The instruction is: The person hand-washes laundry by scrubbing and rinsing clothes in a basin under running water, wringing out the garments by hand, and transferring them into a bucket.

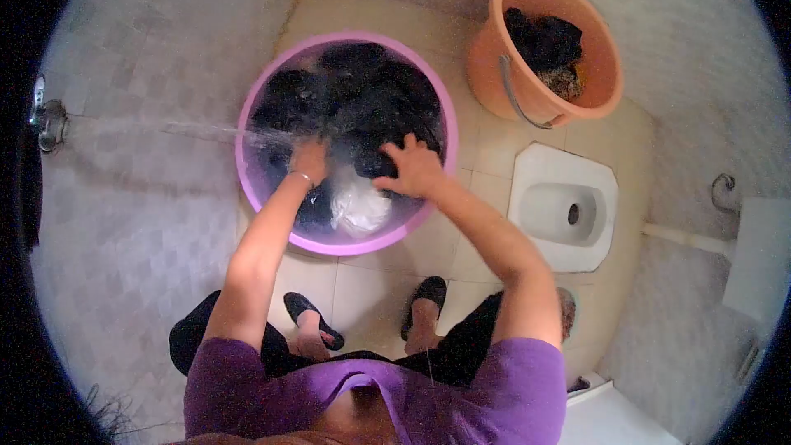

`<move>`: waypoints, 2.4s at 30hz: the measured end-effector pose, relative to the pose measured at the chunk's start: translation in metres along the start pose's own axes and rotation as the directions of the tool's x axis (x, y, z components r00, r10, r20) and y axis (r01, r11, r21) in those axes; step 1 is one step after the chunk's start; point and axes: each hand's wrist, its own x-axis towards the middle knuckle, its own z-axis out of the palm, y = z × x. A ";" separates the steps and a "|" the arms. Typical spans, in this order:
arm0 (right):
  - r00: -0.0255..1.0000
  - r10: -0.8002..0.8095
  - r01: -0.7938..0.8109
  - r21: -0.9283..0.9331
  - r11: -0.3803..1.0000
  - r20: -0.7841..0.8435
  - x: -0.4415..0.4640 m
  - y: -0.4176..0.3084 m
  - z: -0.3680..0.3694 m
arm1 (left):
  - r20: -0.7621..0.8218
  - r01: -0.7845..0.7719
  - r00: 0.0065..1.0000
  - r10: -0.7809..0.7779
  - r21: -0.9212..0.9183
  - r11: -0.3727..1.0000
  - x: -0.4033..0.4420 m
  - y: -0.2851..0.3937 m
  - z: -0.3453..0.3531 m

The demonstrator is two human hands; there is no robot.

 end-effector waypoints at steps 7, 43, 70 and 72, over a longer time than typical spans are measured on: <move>0.984 0.171 -0.172 0.007 0.985 0.041 0.052 -0.010 0.078 | -0.123 0.121 0.981 -0.147 -0.198 0.973 0.024 -0.037 0.067; 0.646 0.118 0.512 0.543 0.666 -0.754 -0.017 -0.090 -0.231 | -0.890 -0.415 0.390 -0.236 -0.399 0.818 -0.163 -0.023 -0.244; 0.920 0.186 -0.183 0.042 0.982 -0.346 0.029 -0.100 0.016 | 0.229 0.143 0.970 -0.081 -0.267 0.953 0.028 -0.037 0.111; 0.990 0.136 -0.139 -0.073 0.988 -0.047 0.069 -0.082 0.049 | 0.033 0.193 0.980 -0.198 -0.430 0.882 0.022 -0.039 0.123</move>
